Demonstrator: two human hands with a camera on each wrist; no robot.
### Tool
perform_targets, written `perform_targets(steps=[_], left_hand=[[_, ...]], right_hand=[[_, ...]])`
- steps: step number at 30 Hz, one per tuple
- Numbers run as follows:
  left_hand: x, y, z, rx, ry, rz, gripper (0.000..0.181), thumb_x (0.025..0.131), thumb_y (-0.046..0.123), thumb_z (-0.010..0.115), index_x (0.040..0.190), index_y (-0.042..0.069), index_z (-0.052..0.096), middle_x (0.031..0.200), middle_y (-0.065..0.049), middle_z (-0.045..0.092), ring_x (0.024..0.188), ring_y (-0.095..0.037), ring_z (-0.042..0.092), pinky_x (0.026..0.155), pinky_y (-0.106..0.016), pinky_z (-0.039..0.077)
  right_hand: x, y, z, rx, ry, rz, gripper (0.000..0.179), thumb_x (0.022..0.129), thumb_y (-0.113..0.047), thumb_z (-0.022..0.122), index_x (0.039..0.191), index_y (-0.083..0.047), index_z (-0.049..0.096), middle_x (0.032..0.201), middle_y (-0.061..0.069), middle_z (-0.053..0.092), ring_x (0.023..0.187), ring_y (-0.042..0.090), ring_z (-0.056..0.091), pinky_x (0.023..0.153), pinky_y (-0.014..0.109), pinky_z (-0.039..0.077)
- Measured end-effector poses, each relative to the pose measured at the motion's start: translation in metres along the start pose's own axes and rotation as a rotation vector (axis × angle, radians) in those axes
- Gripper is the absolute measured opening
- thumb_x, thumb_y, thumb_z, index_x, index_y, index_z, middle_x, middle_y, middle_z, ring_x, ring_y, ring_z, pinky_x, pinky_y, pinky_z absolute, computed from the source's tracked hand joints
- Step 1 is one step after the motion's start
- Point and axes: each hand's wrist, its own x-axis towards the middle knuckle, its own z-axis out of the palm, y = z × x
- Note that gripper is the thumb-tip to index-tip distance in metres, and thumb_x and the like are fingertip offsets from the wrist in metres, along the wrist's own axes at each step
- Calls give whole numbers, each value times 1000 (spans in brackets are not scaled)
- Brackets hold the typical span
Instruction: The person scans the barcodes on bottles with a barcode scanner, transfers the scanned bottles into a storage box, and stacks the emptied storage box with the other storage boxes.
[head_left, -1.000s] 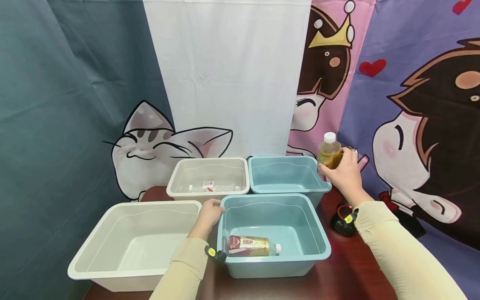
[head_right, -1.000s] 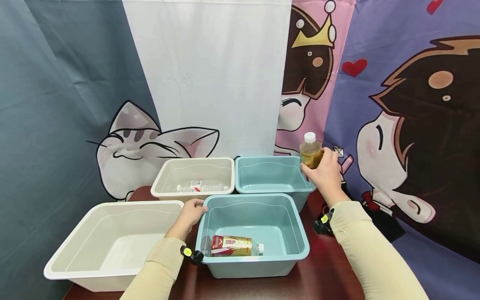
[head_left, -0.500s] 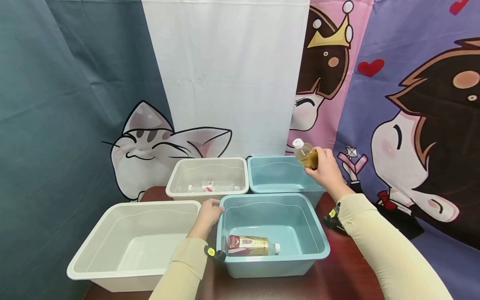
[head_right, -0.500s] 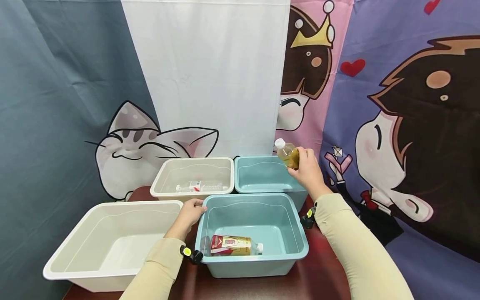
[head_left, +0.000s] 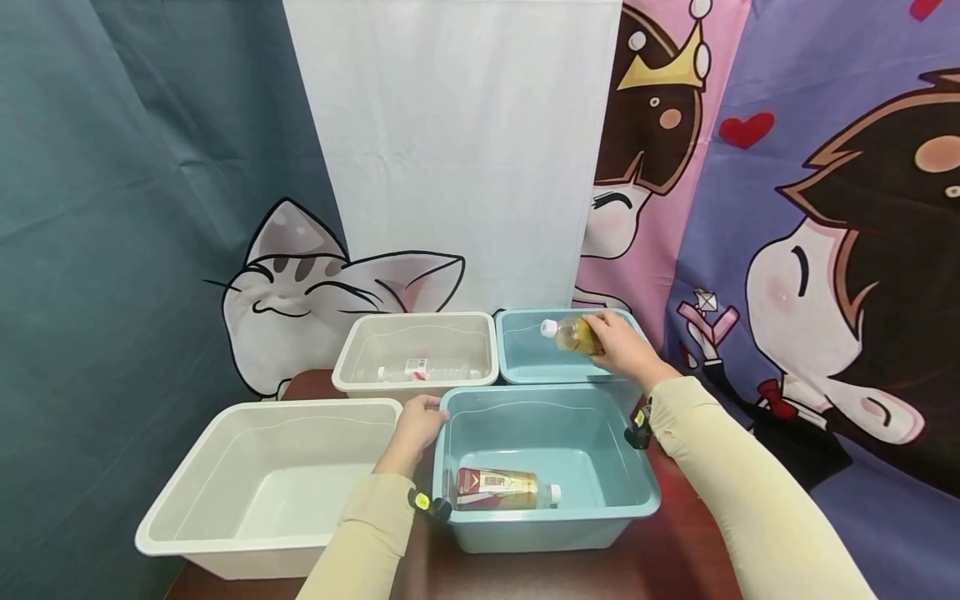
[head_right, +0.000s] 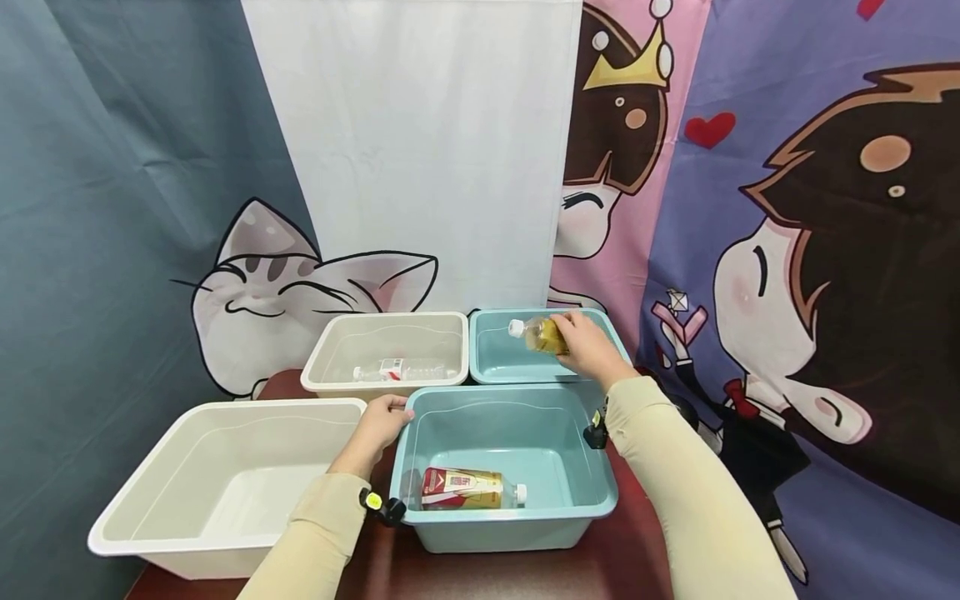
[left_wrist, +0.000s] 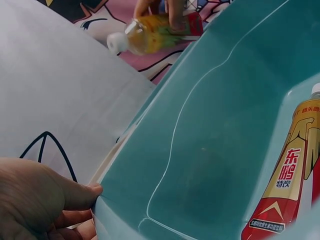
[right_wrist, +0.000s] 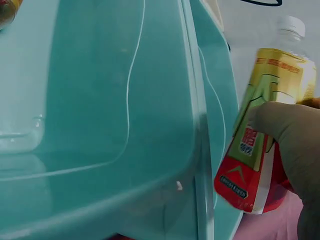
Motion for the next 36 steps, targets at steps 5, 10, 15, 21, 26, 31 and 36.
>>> perform_targets(steps=[5,10,15,21,26,31,36], left_hand=[[3,-2,2,6,-12,-4,38,95,9,62,129,-8,59,120,-25,66,113,-42,63,96,-53,53],[3,-1,2,13,-15,-4,38,96,10,62,129,-7,59,121,-24,66,114,-42,63,97,-54,53],[3,-1,2,11,-15,-6,38,95,10,62,129,-7,59,121,-25,65,114,-42,63,98,-54,52],[3,-1,1,12,-17,-7,39,95,10,62,130,-7,59,121,-24,66,114,-42,63,97,-54,53],[2,0,1,8,-10,2,38,95,8,62,129,-8,59,118,-25,66,111,-41,64,96,-53,53],[2,-1,1,11,-10,5,39,95,9,62,130,-9,58,119,-25,66,111,-41,64,96,-53,53],[2,-1,1,5,-8,7,38,95,9,63,129,-8,59,119,-25,66,111,-41,64,95,-52,54]], right_hand=[[2,-3,7,-11,-114,-48,73,77,1,81,142,3,49,127,26,53,114,44,54,99,60,46],[5,-8,11,-57,-209,-43,56,85,2,76,138,-1,57,125,22,56,112,41,58,97,58,49],[5,-10,15,-49,-255,-19,47,88,7,67,134,-1,60,119,19,58,104,36,62,90,52,53],[3,-11,18,-47,-251,10,53,88,6,67,139,0,55,127,22,55,114,39,59,98,56,50],[3,-11,18,-35,-247,3,52,88,4,67,138,0,55,127,22,55,114,39,58,99,56,49],[3,-15,17,-24,-257,14,52,88,4,67,138,2,55,128,23,55,117,40,57,101,56,47],[6,-21,15,24,-260,31,52,90,-2,67,141,-1,53,131,21,55,119,36,57,102,54,48]])
